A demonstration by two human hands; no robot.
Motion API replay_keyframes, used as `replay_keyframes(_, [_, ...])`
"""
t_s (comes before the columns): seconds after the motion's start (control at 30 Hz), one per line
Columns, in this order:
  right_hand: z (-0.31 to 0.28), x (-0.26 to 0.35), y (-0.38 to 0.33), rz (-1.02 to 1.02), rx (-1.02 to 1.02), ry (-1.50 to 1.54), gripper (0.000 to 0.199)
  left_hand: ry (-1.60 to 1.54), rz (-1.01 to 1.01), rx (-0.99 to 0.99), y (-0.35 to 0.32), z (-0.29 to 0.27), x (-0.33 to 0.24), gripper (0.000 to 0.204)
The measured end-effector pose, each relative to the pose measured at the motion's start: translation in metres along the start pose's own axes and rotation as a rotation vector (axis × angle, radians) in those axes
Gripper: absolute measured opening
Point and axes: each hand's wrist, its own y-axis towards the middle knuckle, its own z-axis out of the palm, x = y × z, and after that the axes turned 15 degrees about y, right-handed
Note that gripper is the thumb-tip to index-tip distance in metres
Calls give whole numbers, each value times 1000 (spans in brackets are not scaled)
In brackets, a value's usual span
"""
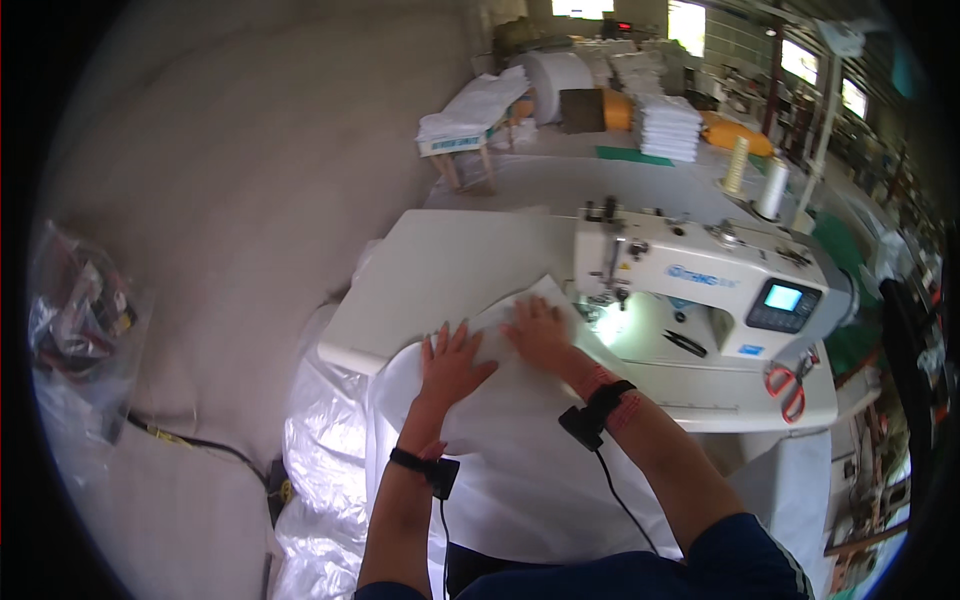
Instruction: Sewing together large pieces of white textile using an industrial sewing machine.
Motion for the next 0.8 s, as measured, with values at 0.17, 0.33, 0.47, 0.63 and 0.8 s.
replay_keyframes(0.17, [28, -9, 21, -234, -22, -264, 63, 60, -686, -382, -122, 28, 116, 67])
replay_keyframes(0.33, [35, 9, 50, -324, 100, -203, 65, -950, -923, 362, -207, 96, 116, 71])
replay_keyframes(0.47, [33, 13, 69, -356, 194, -237, 63, -1428, -931, 741, -275, 145, 105, 60])
replay_keyframes(0.63, [36, 12, 78, -461, 233, -234, 64, -233, -813, 836, -352, 226, 205, 36])
replay_keyframes(0.8, [41, 15, 83, -459, 262, -340, 66, -186, -1039, 419, -314, 270, 319, 28])
